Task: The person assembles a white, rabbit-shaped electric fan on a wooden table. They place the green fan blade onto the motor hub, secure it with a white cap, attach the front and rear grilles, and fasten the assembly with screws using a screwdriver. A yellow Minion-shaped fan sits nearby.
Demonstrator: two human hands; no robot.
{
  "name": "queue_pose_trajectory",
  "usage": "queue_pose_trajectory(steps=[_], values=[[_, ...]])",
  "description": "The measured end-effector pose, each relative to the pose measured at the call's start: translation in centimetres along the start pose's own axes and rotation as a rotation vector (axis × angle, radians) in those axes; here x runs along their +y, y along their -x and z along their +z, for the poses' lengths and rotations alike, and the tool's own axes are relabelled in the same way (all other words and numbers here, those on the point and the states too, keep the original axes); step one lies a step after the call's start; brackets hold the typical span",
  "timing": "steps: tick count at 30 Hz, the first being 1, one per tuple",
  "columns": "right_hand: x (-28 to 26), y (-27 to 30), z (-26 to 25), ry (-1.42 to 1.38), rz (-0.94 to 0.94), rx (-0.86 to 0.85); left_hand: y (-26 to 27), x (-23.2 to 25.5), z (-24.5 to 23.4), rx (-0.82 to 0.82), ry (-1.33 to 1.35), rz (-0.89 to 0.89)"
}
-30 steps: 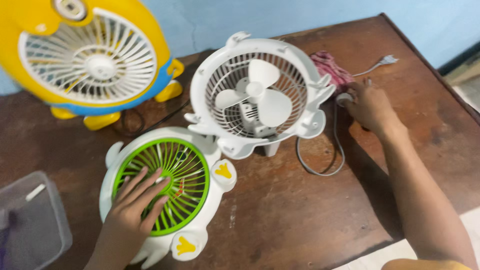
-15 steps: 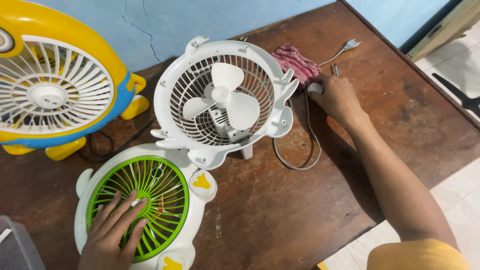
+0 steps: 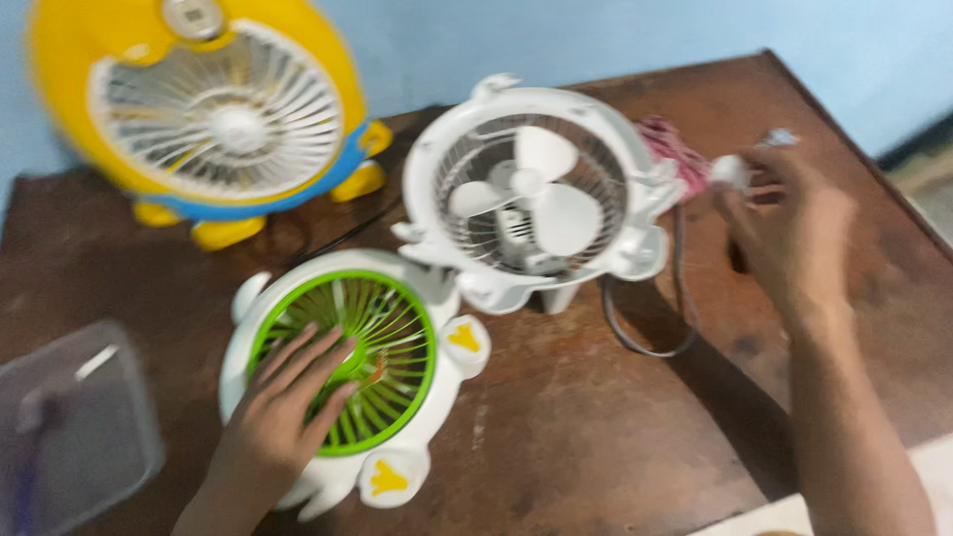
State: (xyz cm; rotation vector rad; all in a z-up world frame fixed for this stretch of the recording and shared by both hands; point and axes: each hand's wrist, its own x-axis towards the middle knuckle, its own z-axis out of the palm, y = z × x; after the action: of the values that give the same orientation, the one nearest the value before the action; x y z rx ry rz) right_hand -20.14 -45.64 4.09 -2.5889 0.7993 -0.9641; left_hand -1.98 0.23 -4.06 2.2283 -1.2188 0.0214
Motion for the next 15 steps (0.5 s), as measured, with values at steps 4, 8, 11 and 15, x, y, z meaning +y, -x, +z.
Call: queue_pose_trajectory(steps=[4, 8, 11, 15], values=[[-6.7, 2.3, -2.2, -0.226, -0.2, 0.052, -0.1, 0.4, -0.6, 0.047, 0.011, -0.014], [-12.3, 5.1, -1.4, -0.35, -0.428, -0.121, 0.1, 0.0, -1.2, 0.036, -0.041, -0.077], [-16.2, 7.0, 0.7, -0.425, -0.599, -0.309, 0.4, -0.5, -2.0, 0.019, -0.044, -0.106], [-21.1, 8.0, 5.8, -0.641, -0.711, -0.606, 0.7, -1.1, -2.5, -0.022, -0.056, -0.082]])
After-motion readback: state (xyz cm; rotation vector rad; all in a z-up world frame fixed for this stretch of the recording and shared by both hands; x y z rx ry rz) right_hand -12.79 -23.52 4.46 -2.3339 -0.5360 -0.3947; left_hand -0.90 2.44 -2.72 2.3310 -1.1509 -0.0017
